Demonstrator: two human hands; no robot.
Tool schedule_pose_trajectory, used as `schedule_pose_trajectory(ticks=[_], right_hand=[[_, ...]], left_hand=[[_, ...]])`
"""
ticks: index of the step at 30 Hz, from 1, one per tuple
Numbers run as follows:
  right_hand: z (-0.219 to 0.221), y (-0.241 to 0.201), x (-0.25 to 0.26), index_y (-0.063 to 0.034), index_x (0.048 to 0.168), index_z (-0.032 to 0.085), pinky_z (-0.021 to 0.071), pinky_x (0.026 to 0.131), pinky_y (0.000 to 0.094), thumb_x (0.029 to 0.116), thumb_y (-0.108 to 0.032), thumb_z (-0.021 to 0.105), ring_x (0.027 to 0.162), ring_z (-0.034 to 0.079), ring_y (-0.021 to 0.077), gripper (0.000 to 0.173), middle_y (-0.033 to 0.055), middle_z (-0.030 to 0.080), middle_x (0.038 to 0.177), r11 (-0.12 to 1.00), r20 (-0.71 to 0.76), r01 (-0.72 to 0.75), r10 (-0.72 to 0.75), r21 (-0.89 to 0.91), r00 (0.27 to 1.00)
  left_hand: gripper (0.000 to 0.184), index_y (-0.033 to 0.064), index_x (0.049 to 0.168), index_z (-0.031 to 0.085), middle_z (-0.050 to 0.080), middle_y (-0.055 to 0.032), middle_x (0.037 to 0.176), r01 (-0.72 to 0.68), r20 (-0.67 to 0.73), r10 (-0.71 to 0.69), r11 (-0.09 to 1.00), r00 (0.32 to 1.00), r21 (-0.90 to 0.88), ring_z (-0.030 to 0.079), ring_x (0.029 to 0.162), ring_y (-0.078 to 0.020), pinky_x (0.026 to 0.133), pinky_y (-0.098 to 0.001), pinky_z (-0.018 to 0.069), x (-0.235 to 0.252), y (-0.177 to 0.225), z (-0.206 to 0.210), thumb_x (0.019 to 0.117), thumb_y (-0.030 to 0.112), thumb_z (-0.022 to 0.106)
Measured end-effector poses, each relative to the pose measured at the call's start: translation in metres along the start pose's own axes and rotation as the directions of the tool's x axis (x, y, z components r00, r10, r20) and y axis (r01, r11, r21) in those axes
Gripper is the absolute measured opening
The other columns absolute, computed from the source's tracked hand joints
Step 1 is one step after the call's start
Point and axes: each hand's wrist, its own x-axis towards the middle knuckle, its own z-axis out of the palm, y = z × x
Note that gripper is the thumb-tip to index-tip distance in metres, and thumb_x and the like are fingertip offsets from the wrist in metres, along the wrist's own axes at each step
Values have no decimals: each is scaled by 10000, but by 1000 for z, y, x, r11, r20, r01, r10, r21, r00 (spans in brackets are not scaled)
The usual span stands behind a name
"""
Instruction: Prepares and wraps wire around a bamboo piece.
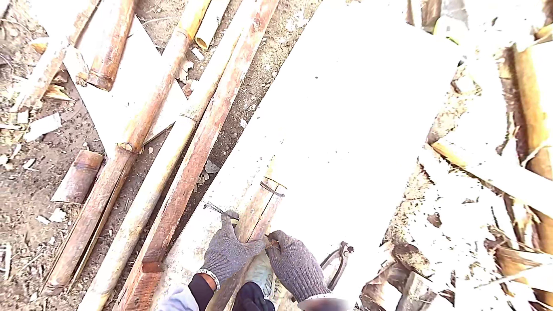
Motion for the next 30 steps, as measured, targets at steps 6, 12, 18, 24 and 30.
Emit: schedule_pose_trajectory(ticks=[6, 12, 18, 24, 30], right_hand=[[1, -7, 0, -232, 1314, 649, 571, 861, 521, 990, -344, 506, 1050, 706, 259, 371, 59, 725, 1140, 998, 26, -4, 6, -62, 1000], [7, -24, 3, -223, 1378, 613, 565, 900, 523, 993, -347, 512, 1099, 695, 271, 417, 77, 704, 1220, 994, 66, 7, 0, -105, 998], [-4, -11, -19, -179, 1348, 625, 556, 885, 552, 996, -329, 524, 1056, 701, 307, 396, 113, 727, 1116, 997, 179, 7, 8, -79, 984], [-6, -18, -30, -187, 1335, 636, 561, 865, 556, 1008, -320, 500, 1046, 707, 309, 379, 109, 730, 1114, 991, 154, -4, 25, -135, 988], [0, -34, -25, -172, 1344, 630, 558, 878, 555, 1010, -331, 491, 1065, 701, 313, 395, 118, 725, 1129, 989, 172, 5, 20, -147, 985]], left_hand=[[1090, 227, 1486, 424, 679, 16, 1232, -26, -151, 18, 998, 988, -56, 699, 1007, -148, 830, -443, 612, -10, -6, 11, 606, 754, 795], [476, 126, 1366, 640, 681, -81, 1309, -285, -365, 201, 939, 909, -194, 635, 1223, -162, 1071, -393, 500, -14, -31, 8, 1095, 385, 346], [429, 49, 1195, 732, 743, -101, 1150, -372, -584, 204, 911, 786, -181, 686, 1135, -166, 1050, -367, 524, -11, -37, 20, 1093, 268, 377], [378, 52, 1110, 762, 750, -95, 1109, -421, -645, 228, 893, 730, -161, 689, 1115, -164, 1039, -355, 528, -15, -37, 25, 1070, 222, 427], [358, 46, 1020, 776, 756, -78, 1027, -540, -737, 330, 840, 590, -56, 704, 1023, -135, 957, -304, 557, -19, -41, 31, 1041, 199, 452]])
